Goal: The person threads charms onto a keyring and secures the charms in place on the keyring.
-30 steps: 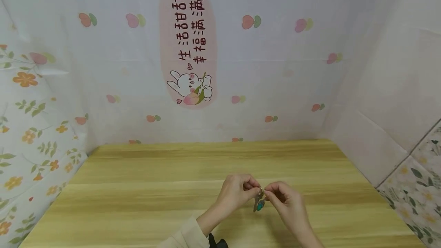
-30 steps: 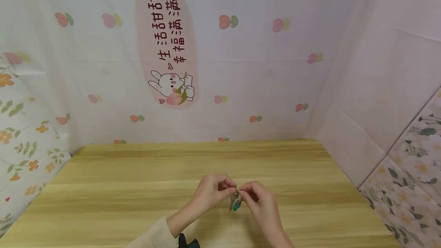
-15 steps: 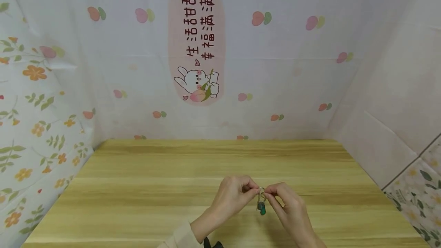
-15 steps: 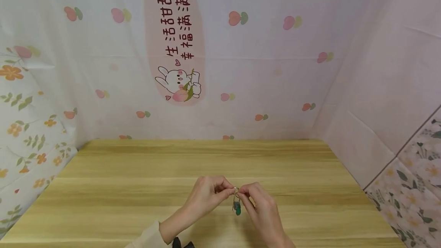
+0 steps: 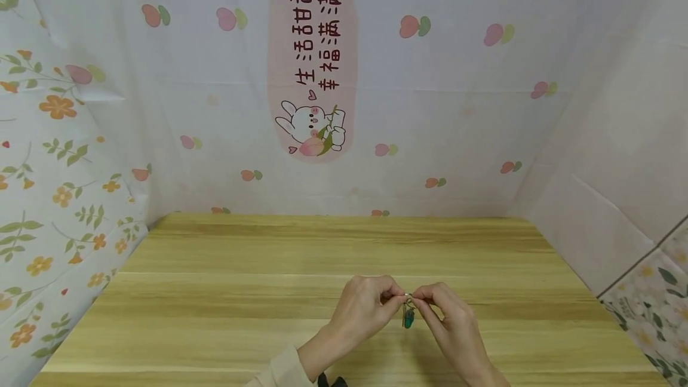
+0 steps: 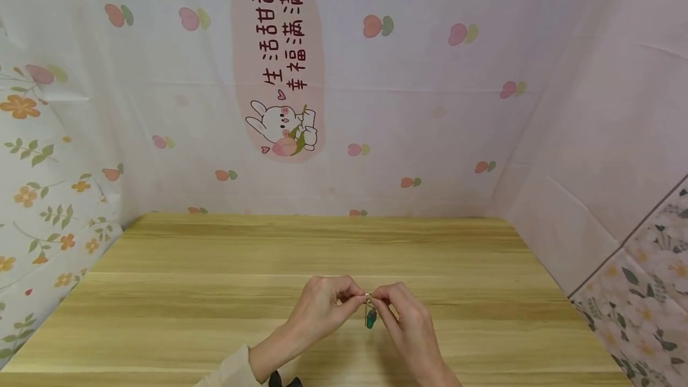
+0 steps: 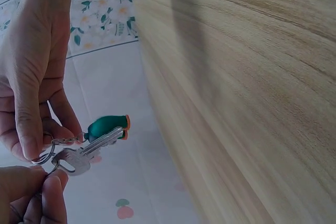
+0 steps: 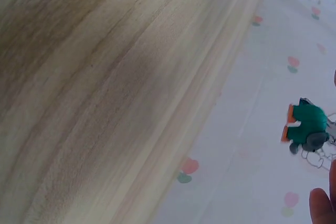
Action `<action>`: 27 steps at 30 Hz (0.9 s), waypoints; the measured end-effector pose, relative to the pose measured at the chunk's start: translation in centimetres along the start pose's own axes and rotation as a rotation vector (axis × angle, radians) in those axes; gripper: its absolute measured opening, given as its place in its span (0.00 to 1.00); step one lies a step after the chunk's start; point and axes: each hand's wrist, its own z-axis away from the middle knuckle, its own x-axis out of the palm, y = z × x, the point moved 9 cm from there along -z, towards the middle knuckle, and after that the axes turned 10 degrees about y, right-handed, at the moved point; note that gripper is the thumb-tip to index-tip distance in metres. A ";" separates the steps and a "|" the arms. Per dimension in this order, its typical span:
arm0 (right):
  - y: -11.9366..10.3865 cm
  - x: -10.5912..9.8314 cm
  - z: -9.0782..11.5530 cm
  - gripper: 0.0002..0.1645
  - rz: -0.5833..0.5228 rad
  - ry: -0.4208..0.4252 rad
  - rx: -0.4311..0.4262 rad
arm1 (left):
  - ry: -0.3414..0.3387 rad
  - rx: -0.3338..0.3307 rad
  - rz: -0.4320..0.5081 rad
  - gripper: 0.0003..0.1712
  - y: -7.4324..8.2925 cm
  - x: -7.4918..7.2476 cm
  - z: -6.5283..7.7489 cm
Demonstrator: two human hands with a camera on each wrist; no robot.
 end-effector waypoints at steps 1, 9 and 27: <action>0.0 0.0 -0.1 0.11 -0.002 -0.004 -0.001 | 0.003 0.005 -0.008 0.02 0.0 0.0 0.0; 1.3 1.0 -0.1 0.11 -0.079 -0.158 0.221 | 0.062 0.078 -0.114 0.06 0.5 0.0 0.0; 4.2 3.1 2.7 0.09 -0.425 -0.285 1.036 | 0.141 0.150 -0.179 0.08 1.3 -0.5 0.1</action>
